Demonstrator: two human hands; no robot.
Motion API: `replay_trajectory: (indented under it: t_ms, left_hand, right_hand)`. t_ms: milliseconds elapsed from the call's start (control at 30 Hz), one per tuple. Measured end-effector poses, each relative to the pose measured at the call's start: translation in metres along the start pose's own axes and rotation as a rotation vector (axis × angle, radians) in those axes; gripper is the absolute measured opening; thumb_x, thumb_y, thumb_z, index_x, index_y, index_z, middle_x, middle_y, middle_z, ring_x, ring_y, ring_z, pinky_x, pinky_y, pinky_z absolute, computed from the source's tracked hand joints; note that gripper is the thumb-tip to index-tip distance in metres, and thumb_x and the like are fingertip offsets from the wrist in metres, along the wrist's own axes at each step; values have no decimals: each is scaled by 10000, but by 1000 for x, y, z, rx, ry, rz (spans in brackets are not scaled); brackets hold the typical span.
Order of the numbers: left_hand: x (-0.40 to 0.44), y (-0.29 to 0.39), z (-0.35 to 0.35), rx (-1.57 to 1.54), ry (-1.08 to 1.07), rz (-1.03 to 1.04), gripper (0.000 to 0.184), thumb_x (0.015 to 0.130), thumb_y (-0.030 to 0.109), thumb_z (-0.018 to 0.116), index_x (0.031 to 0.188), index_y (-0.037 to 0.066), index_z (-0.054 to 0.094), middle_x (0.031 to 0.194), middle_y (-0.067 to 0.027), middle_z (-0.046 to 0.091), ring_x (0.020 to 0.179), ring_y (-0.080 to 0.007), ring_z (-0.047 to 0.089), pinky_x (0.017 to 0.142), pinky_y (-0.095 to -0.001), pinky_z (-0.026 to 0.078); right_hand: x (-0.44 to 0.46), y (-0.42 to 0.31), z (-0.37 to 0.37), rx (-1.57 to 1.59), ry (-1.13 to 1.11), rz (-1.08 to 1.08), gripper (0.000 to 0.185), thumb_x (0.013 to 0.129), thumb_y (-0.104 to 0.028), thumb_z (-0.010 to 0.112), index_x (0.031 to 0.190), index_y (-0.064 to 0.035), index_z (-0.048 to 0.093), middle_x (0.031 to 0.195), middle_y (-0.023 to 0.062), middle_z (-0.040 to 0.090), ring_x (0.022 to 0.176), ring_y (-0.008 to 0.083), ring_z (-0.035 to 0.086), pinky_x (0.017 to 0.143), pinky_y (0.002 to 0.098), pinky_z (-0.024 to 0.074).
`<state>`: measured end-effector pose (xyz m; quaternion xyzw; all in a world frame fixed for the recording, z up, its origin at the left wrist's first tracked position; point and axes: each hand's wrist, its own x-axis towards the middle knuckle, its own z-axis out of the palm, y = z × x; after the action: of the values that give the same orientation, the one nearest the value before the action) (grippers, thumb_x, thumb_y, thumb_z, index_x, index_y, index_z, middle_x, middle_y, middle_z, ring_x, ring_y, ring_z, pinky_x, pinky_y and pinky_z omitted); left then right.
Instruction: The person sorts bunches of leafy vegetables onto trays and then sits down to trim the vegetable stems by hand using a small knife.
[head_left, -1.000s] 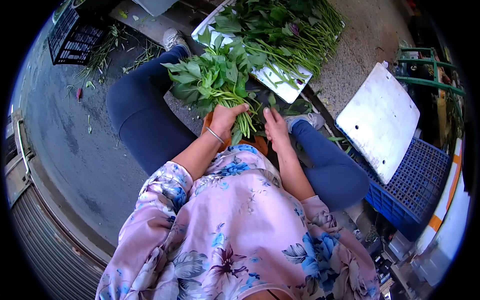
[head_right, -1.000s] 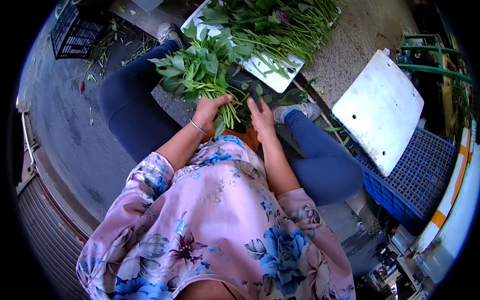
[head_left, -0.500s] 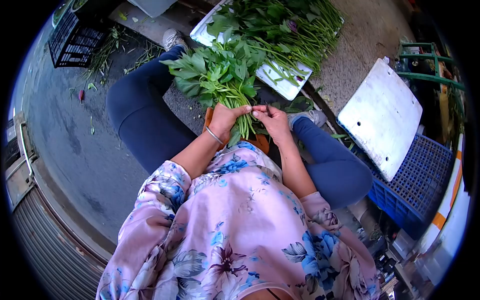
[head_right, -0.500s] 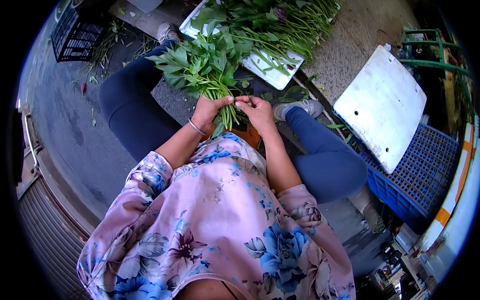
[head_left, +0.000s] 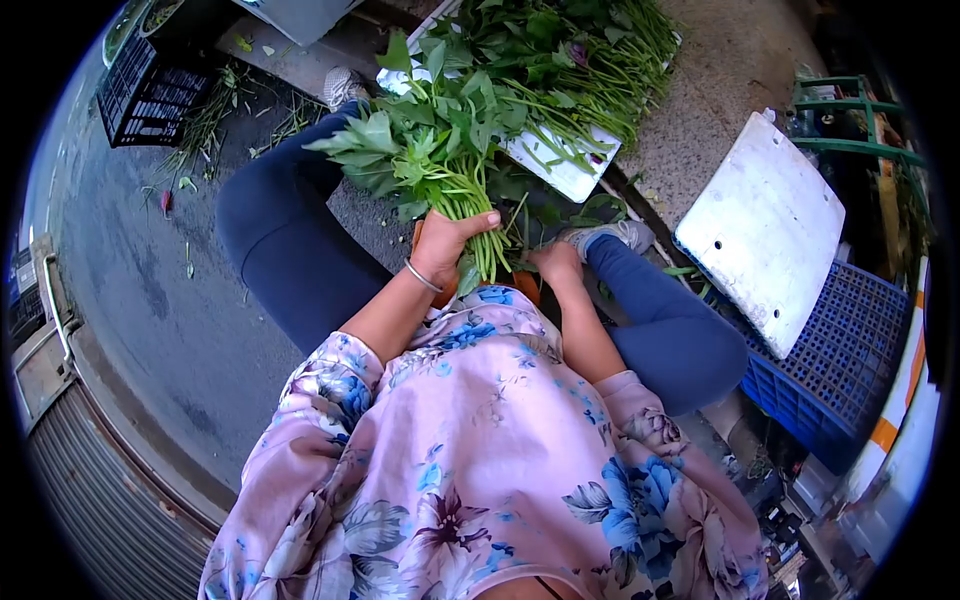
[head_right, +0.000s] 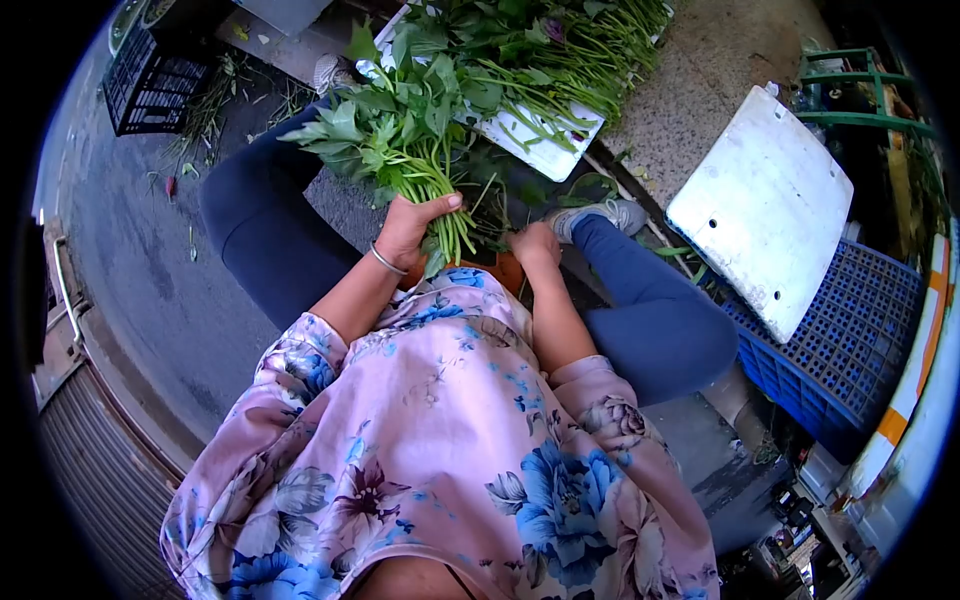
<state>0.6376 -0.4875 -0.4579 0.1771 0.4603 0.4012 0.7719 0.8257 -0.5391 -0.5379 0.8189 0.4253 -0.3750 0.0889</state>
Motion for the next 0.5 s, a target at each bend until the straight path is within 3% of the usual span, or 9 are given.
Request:
replay_trajectory:
  t_ms: [67, 133, 167, 233, 333, 500]
  left_hand:
    - [1, -1, -4, 0, -45, -13, 231, 699, -2, 646, 901, 13, 535, 780, -57, 599, 690, -149, 587, 641, -278, 498]
    - [2, 0, -4, -21, -89, -68, 222, 701, 3, 647, 896, 6, 541, 798, -64, 603, 702, -153, 587, 654, -278, 496]
    - [3, 1, -2, -36, -76, -70, 195, 708, 11, 644, 879, 2, 551, 807, -68, 606, 714, -160, 589, 664, -284, 497]
    - [6, 0, -6, -33, -69, -57, 175, 713, 10, 638, 867, -1, 555, 807, -71, 605, 716, -165, 590, 665, -291, 499]
    - [8, -7, -11, -73, -64, -46, 130, 727, -1, 618, 844, -7, 563, 802, -73, 602, 715, -168, 589, 658, -303, 502]
    - [8, -10, -7, -66, -92, -59, 153, 734, -14, 606, 878, 5, 556, 812, -62, 596, 722, -155, 582, 640, -292, 500]
  right_hand:
    - [-2, -4, -1, -88, -21, -12, 333, 707, -338, 625, 864, -45, 605, 799, 110, 632, 664, 261, 605, 617, 345, 469]
    - [-1, -17, -4, 847, 188, -179, 331, 759, -340, 606, 860, -26, 605, 791, 77, 628, 553, 141, 559, 529, 249, 430]
    - [-13, -29, -19, 846, 189, -180, 331, 759, -340, 606, 860, -26, 605, 791, 77, 628, 553, 141, 559, 529, 249, 430]
    - [-46, -58, -60, 1162, -232, -227, 296, 798, -301, 581, 853, -12, 609, 753, 36, 610, 506, 54, 479, 487, 180, 369]
    - [-58, -68, -48, 1123, -283, -479, 212, 763, -185, 638, 887, -15, 617, 733, 11, 600, 496, 25, 449, 382, 163, 260]
    - [-51, -58, -52, 1106, -268, -318, 162, 753, -156, 638, 850, -26, 625, 717, 20, 607, 508, 34, 461, 410, 169, 307]
